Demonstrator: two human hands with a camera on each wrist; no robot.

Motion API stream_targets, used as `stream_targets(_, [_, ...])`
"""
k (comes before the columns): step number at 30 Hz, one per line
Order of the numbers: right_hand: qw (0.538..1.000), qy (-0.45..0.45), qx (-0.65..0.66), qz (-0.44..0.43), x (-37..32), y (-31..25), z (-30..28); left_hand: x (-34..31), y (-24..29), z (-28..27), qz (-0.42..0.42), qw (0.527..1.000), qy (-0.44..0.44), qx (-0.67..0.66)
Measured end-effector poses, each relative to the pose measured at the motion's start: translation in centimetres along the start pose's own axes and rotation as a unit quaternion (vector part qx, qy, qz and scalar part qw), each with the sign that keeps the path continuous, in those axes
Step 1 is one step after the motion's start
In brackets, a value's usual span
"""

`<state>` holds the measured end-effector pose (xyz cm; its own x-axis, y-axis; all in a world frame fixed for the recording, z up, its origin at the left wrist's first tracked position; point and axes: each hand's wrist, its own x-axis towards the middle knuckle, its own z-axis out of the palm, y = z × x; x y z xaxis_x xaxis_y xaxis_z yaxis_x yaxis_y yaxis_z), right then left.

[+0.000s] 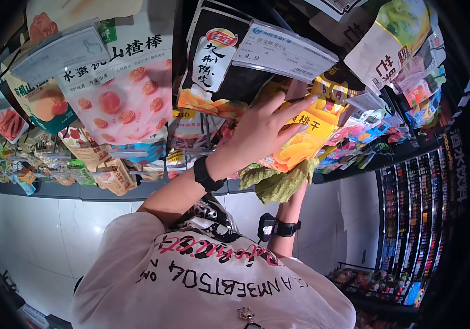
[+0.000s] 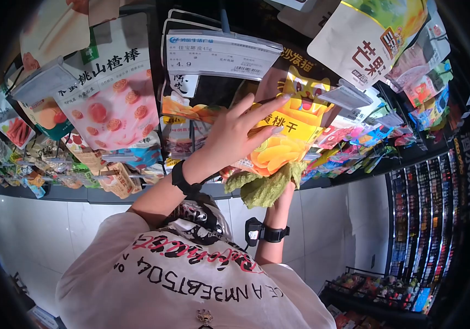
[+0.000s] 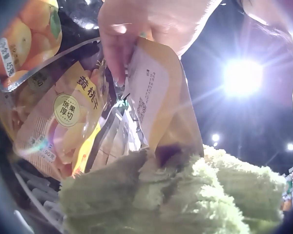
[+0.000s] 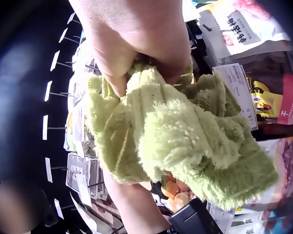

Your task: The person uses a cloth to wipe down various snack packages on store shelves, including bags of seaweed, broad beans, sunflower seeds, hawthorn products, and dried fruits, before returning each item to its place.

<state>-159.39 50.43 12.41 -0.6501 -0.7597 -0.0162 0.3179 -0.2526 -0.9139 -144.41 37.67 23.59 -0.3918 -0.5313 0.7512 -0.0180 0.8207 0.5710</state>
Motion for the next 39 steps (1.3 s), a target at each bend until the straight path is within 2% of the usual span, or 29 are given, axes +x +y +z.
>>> stream_targets(6, [0.997,0.032,0.074,0.005,-0.9,-0.7,1.3,-0.2,-0.1,0.4,-0.002,1.000,-0.002,0.004])
stream_targets(8, [0.997,0.029,0.068,-0.001,-1.1,-1.0,1.6,-0.1,-0.8,0.9,0.011,0.999,0.044,-0.024])
stream_targets(12, [0.998,0.044,0.032,0.014,-0.2,-0.9,0.6,0.0,-1.4,1.3,-0.031,0.998,0.050,-0.007])
stream_targets(13, [1.000,0.016,0.004,0.017,0.1,-1.0,0.4,0.0,-1.8,1.6,-0.047,0.998,0.052,0.002])
stream_targets(14, [0.999,-0.023,0.034,0.018,0.4,-1.3,1.0,-0.1,-2.2,1.8,-0.058,0.997,0.041,0.031])
stream_targets(16, [0.999,0.023,0.035,0.020,0.7,-1.3,1.8,-0.2,-1.6,0.8,-0.096,0.992,-0.021,0.072])
stream_targets(19, [0.999,-0.005,-0.007,0.051,0.6,0.1,0.1,-1.7,-1.8,-0.2,-0.099,0.987,-0.045,0.116])
stream_targets(20, [0.998,-0.014,-0.035,0.049,0.4,0.8,-0.7,-2.8,-2.0,-0.6,-0.076,0.994,-0.036,0.074])
stream_targets(22, [0.998,-0.022,-0.020,0.060,-0.4,2.2,-1.7,-5.8,-2.1,-2.0,-0.055,0.992,-0.094,0.068])
stream_targets(24, [0.995,0.000,-0.056,0.079,-1.6,3.2,-2.7,-8.1,-2.2,-3.9,-0.087,0.980,-0.179,0.011])
stream_targets(26, [0.995,0.008,-0.042,0.090,-2.6,4.0,-3.9,-9.5,-2.7,-6.7,-0.162,0.939,-0.303,0.000])
stream_targets(28, [0.990,0.027,-0.070,0.115,-4.0,4.4,-4.6,-11.3,-3.7,-8.7,-0.197,0.940,-0.275,-0.032])
stream_targets(30, [0.986,0.050,-0.079,0.135,-4.6,5.7,-6.2,-13.1,-5.5,-9.6,-0.255,0.939,-0.231,0.003])
stream_targets(32, [0.974,0.031,-0.135,0.177,-5.3,6.6,-6.8,-15.3,-8.6,-9.3,-0.288,0.930,-0.225,0.036])
stream_targets(34, [0.968,0.017,-0.160,0.193,-6.1,6.9,-6.0,-17.5,-12.0,-8.3,-0.329,0.928,-0.164,0.056])
stream_targets(36, [0.960,0.003,-0.189,0.205,-6.4,7.3,-5.5,-18.8,-14.6,-7.4,-0.317,0.935,-0.135,0.082])
stream_targets(38, [0.955,-0.015,-0.194,0.224,-6.7,7.8,-5.5,-19.5,-16.4,-6.3,-0.235,0.953,-0.036,0.190])
stream_targets(39, [0.951,-0.014,-0.200,0.237,-6.8,7.9,-5.4,-20.0,-17.6,-5.8,-0.235,0.953,-0.038,0.189])
